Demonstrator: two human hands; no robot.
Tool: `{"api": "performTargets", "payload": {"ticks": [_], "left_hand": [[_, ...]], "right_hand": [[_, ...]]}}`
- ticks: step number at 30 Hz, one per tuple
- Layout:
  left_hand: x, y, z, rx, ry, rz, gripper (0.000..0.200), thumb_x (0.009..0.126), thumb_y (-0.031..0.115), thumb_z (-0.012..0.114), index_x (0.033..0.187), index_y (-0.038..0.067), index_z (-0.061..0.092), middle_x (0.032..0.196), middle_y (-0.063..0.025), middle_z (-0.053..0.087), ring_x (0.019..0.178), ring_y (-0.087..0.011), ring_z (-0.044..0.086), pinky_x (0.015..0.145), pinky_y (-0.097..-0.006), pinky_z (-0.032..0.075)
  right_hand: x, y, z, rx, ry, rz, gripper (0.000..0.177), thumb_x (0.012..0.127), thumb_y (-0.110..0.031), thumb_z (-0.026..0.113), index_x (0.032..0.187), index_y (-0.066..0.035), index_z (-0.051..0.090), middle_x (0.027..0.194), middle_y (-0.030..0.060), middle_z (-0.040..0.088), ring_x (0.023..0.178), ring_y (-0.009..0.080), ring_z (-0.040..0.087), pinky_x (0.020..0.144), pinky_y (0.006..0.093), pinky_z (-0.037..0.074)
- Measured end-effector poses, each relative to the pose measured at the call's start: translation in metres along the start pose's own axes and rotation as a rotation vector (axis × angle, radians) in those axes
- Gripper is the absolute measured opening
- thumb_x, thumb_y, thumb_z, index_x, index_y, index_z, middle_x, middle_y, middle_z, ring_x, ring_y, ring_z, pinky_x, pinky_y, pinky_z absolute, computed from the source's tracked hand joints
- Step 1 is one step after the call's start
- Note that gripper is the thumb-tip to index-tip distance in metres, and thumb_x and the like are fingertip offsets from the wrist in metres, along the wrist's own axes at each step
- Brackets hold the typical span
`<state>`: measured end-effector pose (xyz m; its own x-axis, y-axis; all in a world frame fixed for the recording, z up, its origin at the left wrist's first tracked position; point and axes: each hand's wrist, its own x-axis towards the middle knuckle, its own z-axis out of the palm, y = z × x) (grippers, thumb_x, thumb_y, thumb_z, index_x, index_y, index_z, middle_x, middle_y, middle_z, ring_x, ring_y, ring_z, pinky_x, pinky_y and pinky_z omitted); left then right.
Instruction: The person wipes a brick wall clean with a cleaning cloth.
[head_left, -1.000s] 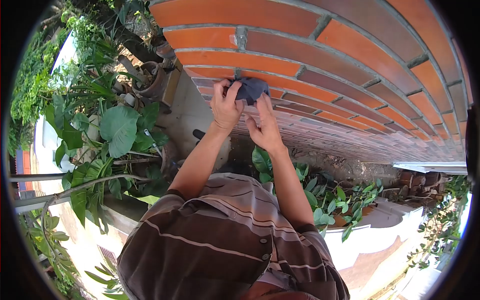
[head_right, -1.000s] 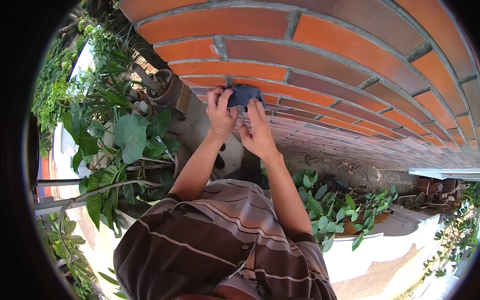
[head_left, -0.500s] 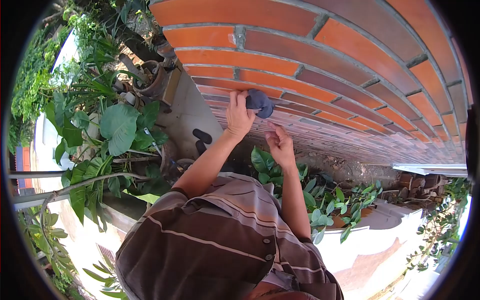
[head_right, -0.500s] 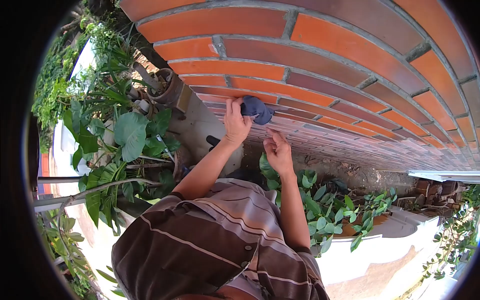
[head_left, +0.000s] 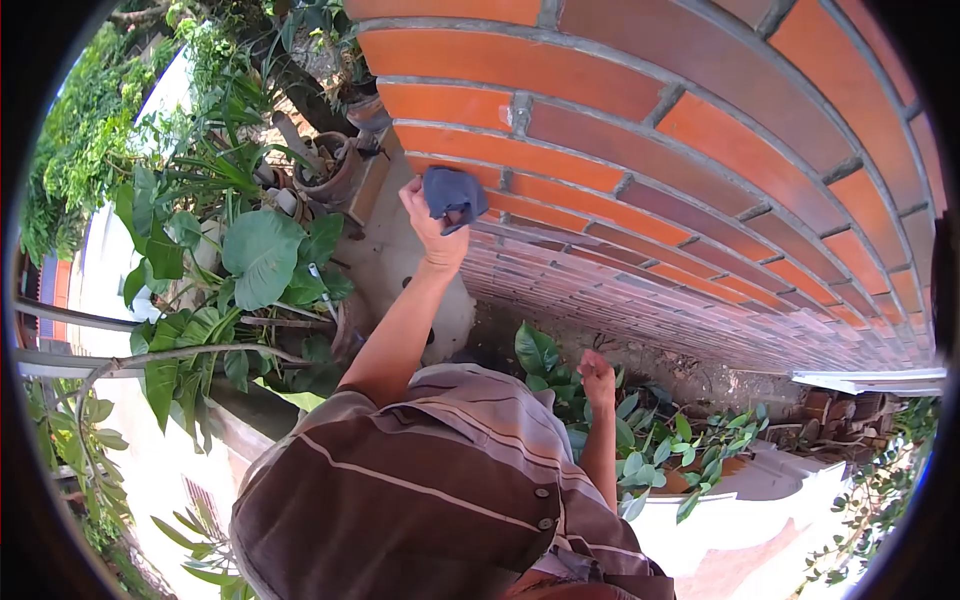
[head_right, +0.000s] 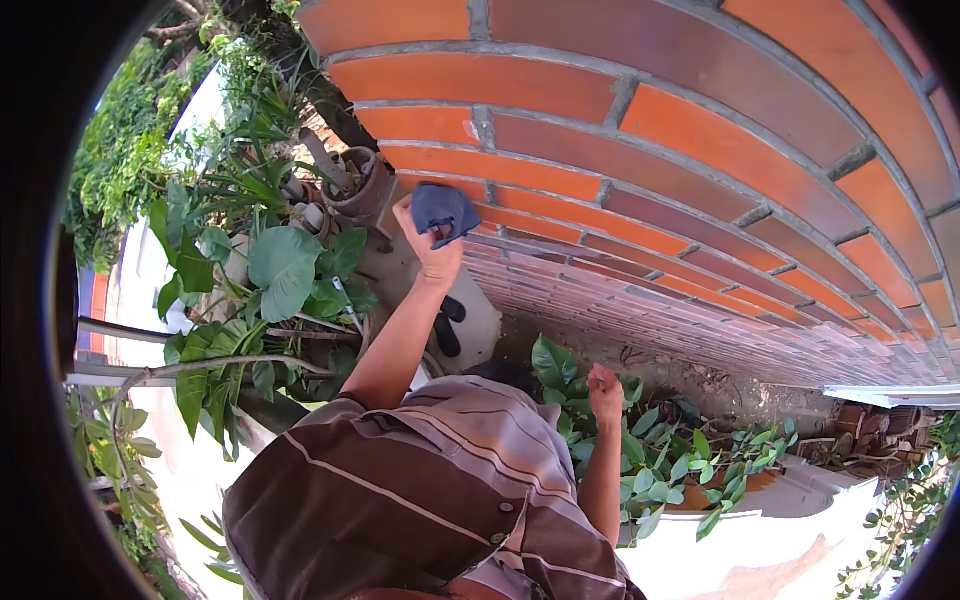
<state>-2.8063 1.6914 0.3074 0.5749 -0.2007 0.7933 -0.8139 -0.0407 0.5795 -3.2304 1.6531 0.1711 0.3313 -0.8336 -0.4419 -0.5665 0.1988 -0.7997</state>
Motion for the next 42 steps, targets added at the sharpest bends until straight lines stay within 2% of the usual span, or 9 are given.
{"api": "performTargets", "payload": {"ticks": [1, 10, 12, 16, 18, 26, 30, 35, 42], "left_hand": [[0.002, 0.008, -0.003, 0.01, 0.023, -0.038, 0.034, 0.077, -0.001, 0.057, 0.11, 0.002, 0.051, 0.106, -0.016, 0.043, 0.099, -0.0335, 0.046, 0.089, -0.0451, 0.041], [0.191, 0.085, 0.005, 0.039, 0.472, 0.339, 0.045, 0.066, -0.007, 0.051, 0.109, 0.001, 0.06, 0.105, -0.0177, 0.045, 0.098, -0.0324, 0.046, 0.091, -0.0436, 0.038], [0.167, 0.079, 0.019, -0.014, 0.449, 0.384, 0.042, 0.067, 0.0, 0.067, 0.107, 0.012, 0.065, 0.1, -0.0104, 0.047, 0.093, -0.0286, 0.047, 0.079, -0.0398, 0.036], [0.026, 0.05, 0.032, 0.076, -0.054, 0.473, 0.045, 0.061, 0.002, 0.064, 0.102, 0.019, 0.067, 0.101, -0.0053, 0.048, 0.093, -0.026, 0.048, 0.086, -0.042, 0.027], [0.022, 0.047, 0.027, 0.144, -0.019, 0.436, 0.048, 0.059, 0.001, 0.061, 0.103, 0.019, 0.067, 0.1, -0.0056, 0.048, 0.093, -0.0256, 0.048, 0.086, -0.0422, 0.026], [0.272, 0.118, -0.008, 0.044, 0.621, 0.464, 0.052, 0.06, -0.009, 0.049, 0.106, 0.007, 0.067, 0.097, -0.0119, 0.049, 0.091, -0.0303, 0.044, 0.083, -0.0424, 0.035], [0.249, 0.145, 0.002, -0.009, 0.321, 0.573, 0.053, 0.057, -0.006, 0.053, 0.106, 0.007, 0.069, 0.1, -0.0119, 0.05, 0.093, -0.0314, 0.047, 0.08, -0.0421, 0.039], [0.13, 0.093, 0.022, 0.063, 0.086, 0.756, 0.049, 0.059, 0.001, 0.059, 0.105, 0.016, 0.069, 0.098, -0.0055, 0.052, 0.088, -0.0266, 0.051, 0.081, -0.0399, 0.029], [0.314, 0.123, -0.039, 0.172, 0.513, 0.554, 0.05, 0.062, -0.005, 0.053, 0.108, 0.011, 0.066, 0.095, -0.0064, 0.056, 0.09, -0.0238, 0.053, 0.081, -0.0377, 0.028]], "right_hand": [[0.004, 0.005, 0.006, -0.05, -0.037, -0.084, 0.036, 0.091, -0.013, 0.058, 0.124, 0.001, 0.058, 0.104, 0.0034, 0.066, 0.085, 0.0139, 0.065, 0.063, 0.0253, 0.047], [0.007, -0.062, 0.028, 0.045, -0.1, -0.153, 0.036, 0.092, -0.011, 0.061, 0.125, 0.004, 0.058, 0.111, 0.0131, 0.067, 0.104, 0.0162, 0.063, 0.09, 0.0278, 0.048], [0.004, -0.066, 0.027, 0.069, -0.042, -0.207, 0.035, 0.091, -0.016, 0.062, 0.122, 0.0, 0.062, 0.107, 0.0155, 0.07, 0.097, 0.0198, 0.068, 0.086, 0.0302, 0.052], [0.002, -0.059, 0.026, 0.02, -0.004, -0.27, 0.035, 0.091, -0.017, 0.063, 0.121, 0.001, 0.062, 0.106, 0.0142, 0.071, 0.096, 0.0189, 0.068, 0.086, 0.0298, 0.052], [-0.005, -0.057, 0.023, -0.003, 0.016, -0.249, 0.035, 0.091, -0.017, 0.063, 0.121, 0.0, 0.063, 0.105, 0.0139, 0.071, 0.096, 0.019, 0.068, 0.086, 0.0297, 0.052], [-0.03, -0.037, -0.002, 0.086, 0.074, -0.171, 0.033, 0.092, -0.013, 0.06, 0.122, 0.002, 0.061, 0.106, 0.0094, 0.068, 0.092, 0.014, 0.065, 0.076, 0.0269, 0.05], [-0.019, -0.036, -0.004, 0.087, 0.087, -0.196, 0.034, 0.092, -0.012, 0.059, 0.123, 0.001, 0.059, 0.106, 0.0072, 0.067, 0.084, 0.0103, 0.063, 0.064, 0.0246, 0.047], [-0.032, -0.071, 0.002, 0.019, 0.144, -0.226, 0.034, 0.089, -0.014, 0.063, 0.119, 0.001, 0.063, 0.102, 0.009, 0.07, 0.094, 0.0151, 0.065, 0.085, 0.0284, 0.05], [-0.022, -0.02, -0.014, 0.01, 0.142, -0.222, 0.033, 0.088, -0.012, 0.062, 0.117, 0.003, 0.064, 0.095, 0.0053, 0.069, 0.084, 0.0118, 0.064, 0.077, 0.0259, 0.051]]}}
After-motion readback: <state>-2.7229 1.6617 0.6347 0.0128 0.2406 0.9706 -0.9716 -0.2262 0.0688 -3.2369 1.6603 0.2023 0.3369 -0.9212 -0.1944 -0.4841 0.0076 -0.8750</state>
